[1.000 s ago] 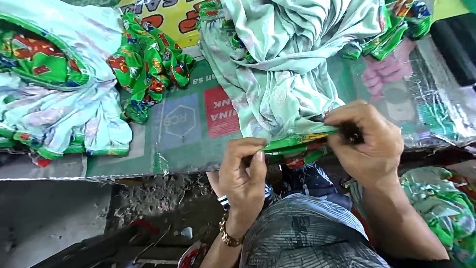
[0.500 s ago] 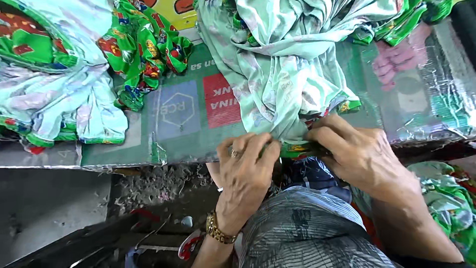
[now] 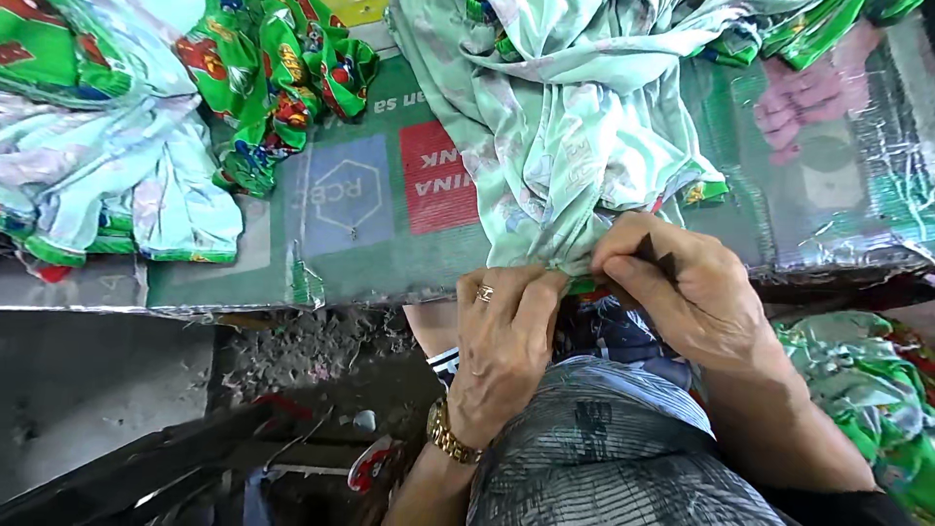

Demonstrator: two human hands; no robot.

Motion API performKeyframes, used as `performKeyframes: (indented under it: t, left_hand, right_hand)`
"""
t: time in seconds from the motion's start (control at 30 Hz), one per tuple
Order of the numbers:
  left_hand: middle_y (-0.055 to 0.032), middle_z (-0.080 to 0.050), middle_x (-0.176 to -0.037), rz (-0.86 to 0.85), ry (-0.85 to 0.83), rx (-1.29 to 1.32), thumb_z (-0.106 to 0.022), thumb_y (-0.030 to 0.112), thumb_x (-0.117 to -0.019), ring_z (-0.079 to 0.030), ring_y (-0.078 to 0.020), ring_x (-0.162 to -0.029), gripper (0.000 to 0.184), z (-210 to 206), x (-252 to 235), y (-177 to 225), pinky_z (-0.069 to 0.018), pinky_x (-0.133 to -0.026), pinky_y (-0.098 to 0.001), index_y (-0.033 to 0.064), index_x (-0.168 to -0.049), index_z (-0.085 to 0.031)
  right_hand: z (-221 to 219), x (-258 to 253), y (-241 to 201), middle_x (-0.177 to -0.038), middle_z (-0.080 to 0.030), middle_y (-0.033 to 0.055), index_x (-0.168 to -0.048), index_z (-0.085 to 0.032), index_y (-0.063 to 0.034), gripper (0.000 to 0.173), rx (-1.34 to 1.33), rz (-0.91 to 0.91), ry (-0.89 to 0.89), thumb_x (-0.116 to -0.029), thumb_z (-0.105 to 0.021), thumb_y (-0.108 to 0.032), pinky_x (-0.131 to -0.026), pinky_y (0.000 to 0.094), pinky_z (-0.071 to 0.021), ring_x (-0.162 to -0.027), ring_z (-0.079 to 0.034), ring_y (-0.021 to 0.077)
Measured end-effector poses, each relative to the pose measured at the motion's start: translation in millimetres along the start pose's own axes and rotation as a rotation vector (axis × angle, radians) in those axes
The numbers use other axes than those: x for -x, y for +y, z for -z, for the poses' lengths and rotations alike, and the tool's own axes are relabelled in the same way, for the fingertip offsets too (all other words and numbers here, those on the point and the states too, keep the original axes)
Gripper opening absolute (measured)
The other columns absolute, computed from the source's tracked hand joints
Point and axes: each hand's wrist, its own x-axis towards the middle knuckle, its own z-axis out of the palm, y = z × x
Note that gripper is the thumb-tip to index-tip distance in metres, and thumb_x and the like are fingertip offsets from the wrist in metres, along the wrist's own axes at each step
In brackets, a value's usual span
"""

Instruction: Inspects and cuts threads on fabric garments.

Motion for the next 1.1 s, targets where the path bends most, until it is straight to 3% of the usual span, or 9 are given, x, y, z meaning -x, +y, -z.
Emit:
performKeyframes:
  t: [0.17, 0.37, 0.5, 0.6, 0.67, 0.73, 0.83, 1.0, 1.1]
  left_hand:
    - [-0.0044, -0.071, -0.097, 0.013, 0.044, 0.017, -0.063, 0.011, -0.1000, -0.064, -0.0152, -0.095, 0.008, 5.5, 4.8, -0.5, -0.0446, -0.092, -0.0349, 0.0086, -0.098, -0.070]
    - [0.0002, -0.068, -0.096, 0.047, 0.146, 0.304, -0.057, 0.017, -0.1044, -0.064, -0.0083, -0.099, 0.012, 3.4, 5.3, 2.0, -0.0505, -0.090, -0.0264, 0.0100, -0.098, -0.064]
    - [-0.0019, -0.070, -0.102, 0.077, 0.034, 0.194, -0.064, 0.028, -0.1003, -0.062, -0.0117, -0.103, 0.018, -4.4, 4.3, 1.6, -0.0439, -0.096, -0.0319, 0.0098, -0.105, -0.065]
    - [-0.0043, -0.067, -0.097, 0.075, -0.014, -0.025, -0.068, 0.033, -0.0984, -0.060, -0.0174, -0.097, 0.022, -9.8, -0.8, 9.1, -0.0383, -0.092, -0.0384, 0.0117, -0.101, -0.068]
    - [-0.0047, -0.066, -0.094, 0.057, -0.039, -0.084, -0.064, 0.023, -0.1000, -0.059, -0.0193, -0.093, 0.013, -10.2, -3.0, 10.1, -0.0375, -0.088, -0.0410, 0.0127, -0.098, -0.071]
    - [-0.0048, -0.066, -0.093, 0.039, -0.051, -0.107, -0.064, 0.017, -0.1001, -0.059, -0.0197, -0.091, 0.010, -7.4, -2.7, 10.1, -0.0386, -0.087, -0.0415, 0.0118, -0.098, -0.071]
    - [-0.0062, -0.066, -0.091, 0.006, -0.056, -0.188, -0.062, 0.017, -0.1013, -0.060, -0.0210, -0.089, 0.010, -1.6, 1.0, 10.2, -0.0391, -0.088, -0.0426, 0.0096, -0.098, -0.068]
    - [-0.0053, -0.066, -0.090, 0.040, -0.117, -0.248, -0.060, 0.017, -0.1015, -0.061, -0.0200, -0.089, 0.011, 4.9, 9.0, 13.2, -0.0382, -0.090, -0.0427, 0.0105, -0.099, -0.068]
    - [-0.0050, -0.067, -0.090, 0.074, -0.134, -0.197, -0.059, 0.018, -0.1011, -0.062, -0.0189, -0.089, 0.012, 7.3, 10.4, 14.5, -0.0386, -0.089, -0.0422, 0.0102, -0.098, -0.068]
  right_hand:
    - [-1.6, 0.0, 4.6, -0.097, -0.065, -0.0002, -0.097, -0.072, -0.0068, 0.006, 0.077, 0.091, -0.082, -0.0927, -0.070, -0.011, -0.075, 0.0144, -0.0548, -0.088, -0.063, 0.0022]
    - [-4.6, 1.6, 0.2, -0.100, -0.065, 0.0036, -0.105, -0.070, -0.0078, 0.013, 0.320, 0.132, -0.103, -0.0936, -0.069, -0.014, -0.067, 0.0176, -0.0518, -0.082, -0.062, 0.0060]
    - [3.4, 0.3, 0.2, -0.096, -0.067, -0.0030, -0.111, -0.067, -0.0067, 0.016, 0.088, -0.035, -0.047, -0.0965, -0.062, -0.008, -0.066, 0.0122, -0.0550, -0.077, -0.063, -0.0026]
    - [7.4, 0.6, 2.4, -0.091, -0.064, -0.0061, -0.114, -0.064, -0.0070, 0.020, -0.010, -0.052, -0.049, -0.1034, -0.057, -0.022, -0.061, 0.0114, -0.0536, -0.073, -0.061, -0.0041]
    - [7.5, 0.7, 3.4, -0.086, -0.058, -0.0066, -0.117, -0.060, -0.0057, 0.044, -0.065, -0.013, -0.076, -0.1084, -0.045, -0.046, -0.056, 0.0124, -0.0474, -0.069, -0.054, -0.0035]
    - [9.0, 1.6, 1.4, -0.086, -0.056, -0.0068, -0.118, -0.058, -0.0069, 0.056, -0.069, -0.003, -0.104, -0.1083, -0.033, -0.056, -0.054, 0.0123, -0.0449, -0.068, -0.052, -0.0036]
    - [11.1, 5.9, -2.0, -0.093, -0.061, -0.0043, -0.111, -0.064, -0.0079, 0.038, 0.185, 0.066, -0.133, -0.1097, -0.043, -0.039, -0.064, 0.0145, -0.0503, -0.080, -0.059, -0.0014]
    - [7.6, 14.3, -4.5, -0.097, -0.069, 0.0031, -0.123, -0.068, -0.0074, 0.032, 0.461, 0.105, -0.138, -0.1014, -0.060, -0.029, -0.060, 0.0252, -0.0508, -0.078, -0.065, 0.0096]
    - [7.5, 17.6, -6.8, -0.092, -0.068, 0.0011, -0.115, -0.065, -0.0087, 0.025, 0.512, 0.120, -0.128, -0.0998, -0.063, -0.028, -0.061, 0.0243, -0.0503, -0.076, -0.065, 0.0089]
